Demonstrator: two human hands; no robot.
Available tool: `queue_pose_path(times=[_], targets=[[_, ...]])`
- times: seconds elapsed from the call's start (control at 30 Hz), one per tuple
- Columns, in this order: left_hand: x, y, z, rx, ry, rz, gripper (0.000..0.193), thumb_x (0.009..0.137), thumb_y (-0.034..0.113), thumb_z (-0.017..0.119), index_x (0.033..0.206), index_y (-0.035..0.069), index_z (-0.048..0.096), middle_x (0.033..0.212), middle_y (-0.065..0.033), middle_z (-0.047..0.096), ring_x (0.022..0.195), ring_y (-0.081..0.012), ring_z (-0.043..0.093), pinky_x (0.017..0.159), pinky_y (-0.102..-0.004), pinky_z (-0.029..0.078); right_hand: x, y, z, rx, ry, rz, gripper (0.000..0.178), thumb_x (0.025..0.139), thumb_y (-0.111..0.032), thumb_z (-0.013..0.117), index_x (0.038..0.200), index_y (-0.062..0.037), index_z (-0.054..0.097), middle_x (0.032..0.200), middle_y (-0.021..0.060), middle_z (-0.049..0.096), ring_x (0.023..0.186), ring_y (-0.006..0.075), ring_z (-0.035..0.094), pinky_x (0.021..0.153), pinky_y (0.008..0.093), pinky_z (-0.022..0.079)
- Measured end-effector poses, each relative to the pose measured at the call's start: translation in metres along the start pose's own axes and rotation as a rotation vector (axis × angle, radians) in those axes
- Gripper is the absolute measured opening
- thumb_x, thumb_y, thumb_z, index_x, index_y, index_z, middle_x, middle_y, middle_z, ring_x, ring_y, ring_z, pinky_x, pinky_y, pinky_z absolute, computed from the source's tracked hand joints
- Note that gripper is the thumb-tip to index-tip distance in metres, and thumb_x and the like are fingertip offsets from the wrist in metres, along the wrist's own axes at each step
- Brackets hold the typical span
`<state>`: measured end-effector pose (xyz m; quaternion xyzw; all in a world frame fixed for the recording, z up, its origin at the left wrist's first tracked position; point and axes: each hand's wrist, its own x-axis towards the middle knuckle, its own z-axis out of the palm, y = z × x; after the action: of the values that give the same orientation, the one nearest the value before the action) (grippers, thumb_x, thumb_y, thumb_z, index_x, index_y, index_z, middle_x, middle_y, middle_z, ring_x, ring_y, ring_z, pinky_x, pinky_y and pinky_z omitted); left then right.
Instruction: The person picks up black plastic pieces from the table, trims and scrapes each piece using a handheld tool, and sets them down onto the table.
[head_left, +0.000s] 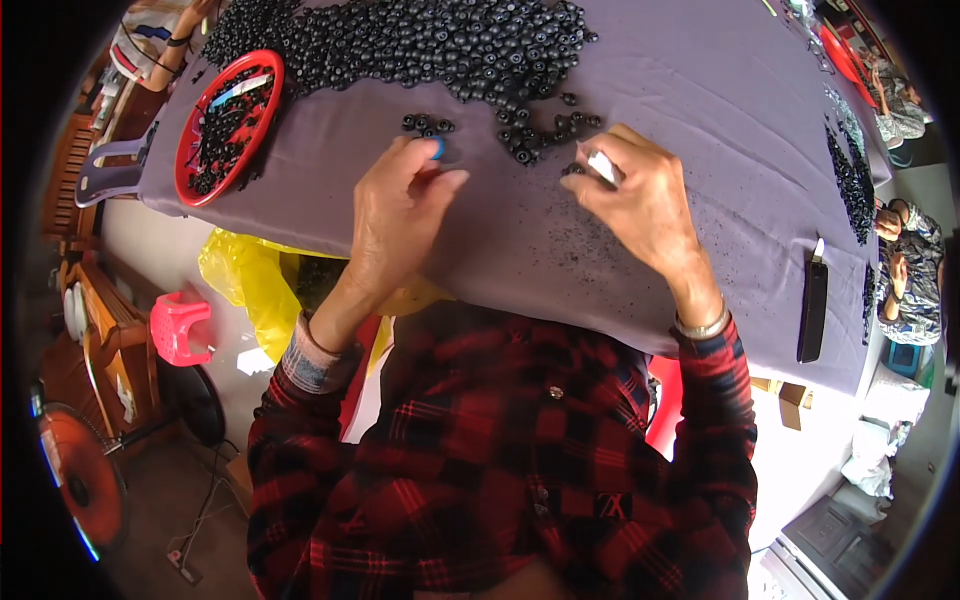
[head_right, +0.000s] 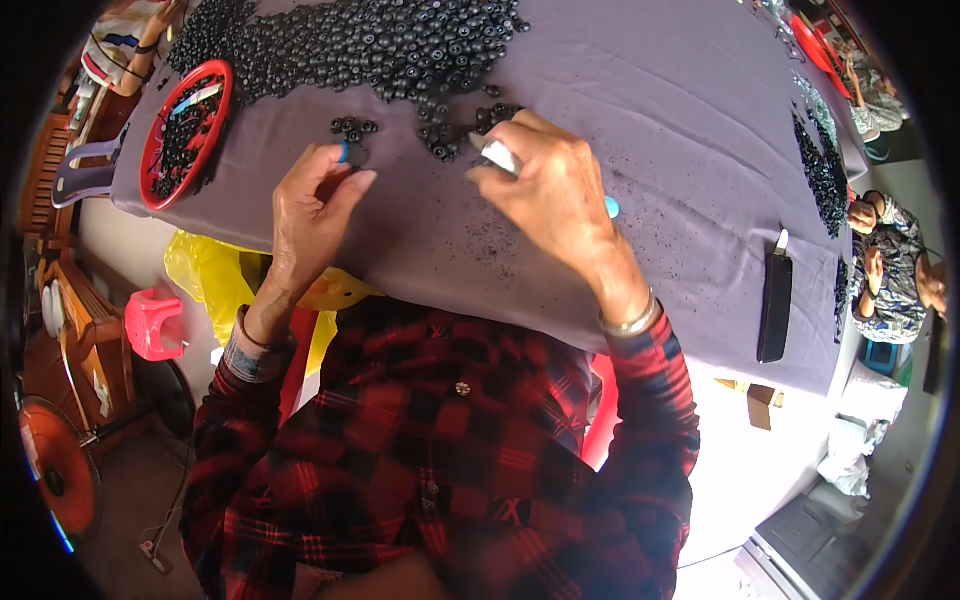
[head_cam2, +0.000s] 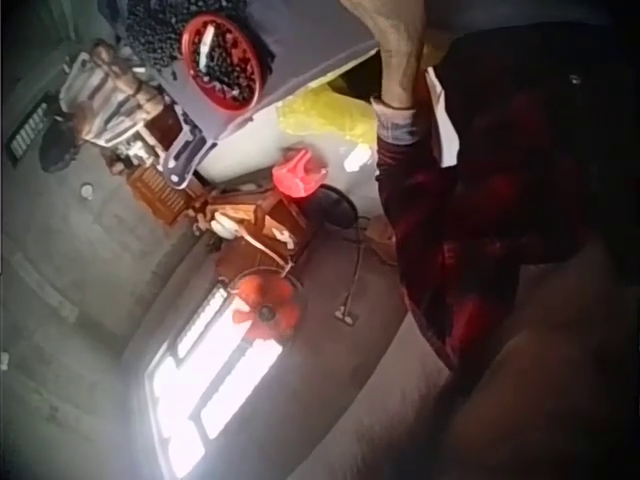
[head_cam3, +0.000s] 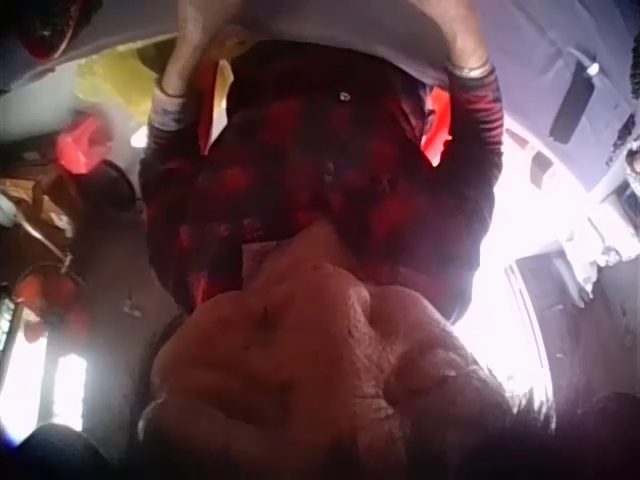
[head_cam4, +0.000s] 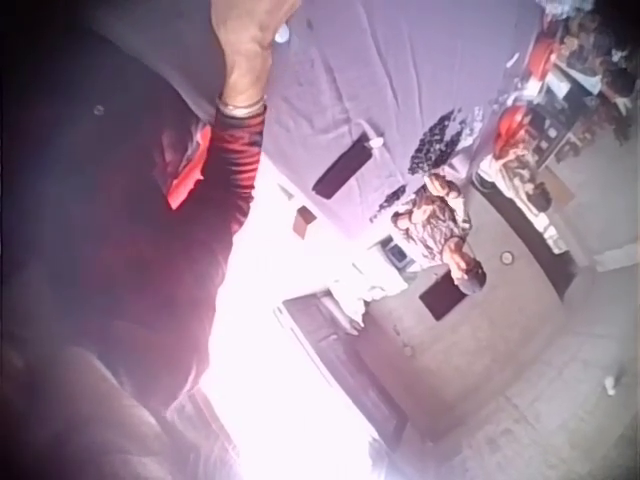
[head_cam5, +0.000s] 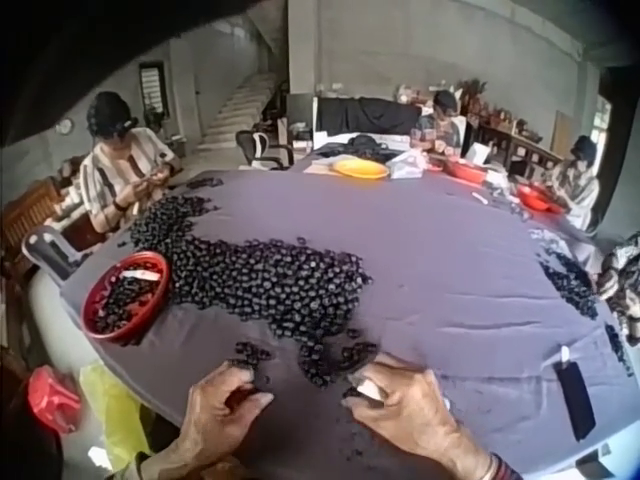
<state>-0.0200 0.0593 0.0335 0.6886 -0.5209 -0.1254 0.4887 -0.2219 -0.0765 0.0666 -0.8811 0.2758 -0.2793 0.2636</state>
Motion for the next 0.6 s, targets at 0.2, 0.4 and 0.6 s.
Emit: queue_pose_path(times=[0.2, 0.4, 0.6], targets=[[-0.008, 0.03, 0.02, -0.967, -0.439, -0.415, 0.023, 0.088, 0.01, 0.066, 0.108, 0.005, 0.056, 0.092, -0.0008, 0.062, 0.078, -0.0084, 0.056, 0.07, -0.0243, 0.047, -0.022, -0.038, 0.006, 0.17, 0.075, -0.114, 0.023, 0.065, 0.002, 0.075, 0.082, -0.0037, 0.061, 0.075, 0.0046, 0.058, 0.062, 0.0152, 0.056, 0.056, 0.0266, 0.046], [-0.009, 0.031, 0.019, -1.228, -0.613, -0.555, 0.022, 0.089, 0.011, 0.064, 0.109, 0.006, 0.054, 0.09, -0.001, 0.061, 0.079, -0.011, 0.058, 0.072, -0.0263, 0.047, -0.027, -0.036, 0.009, 0.354, 0.04, -0.144, 0.025, 0.065, 0.002, 0.079, 0.084, -0.0056, 0.064, 0.074, 0.0022, 0.057, 0.065, 0.0124, 0.057, 0.057, 0.0259, 0.046], [-0.013, 0.033, 0.022, -1.231, -0.607, -0.579, 0.027, 0.089, 0.012, 0.064, 0.113, 0.006, 0.052, 0.09, -0.0002, 0.06, 0.082, -0.01, 0.058, 0.075, -0.0268, 0.047, -0.032, -0.037, 0.01, 0.393, 0.011, -0.059, 0.023, 0.066, -0.002, 0.08, 0.083, -0.0033, 0.064, 0.077, 0.0043, 0.059, 0.066, 0.0188, 0.06, 0.058, 0.0306, 0.048]])
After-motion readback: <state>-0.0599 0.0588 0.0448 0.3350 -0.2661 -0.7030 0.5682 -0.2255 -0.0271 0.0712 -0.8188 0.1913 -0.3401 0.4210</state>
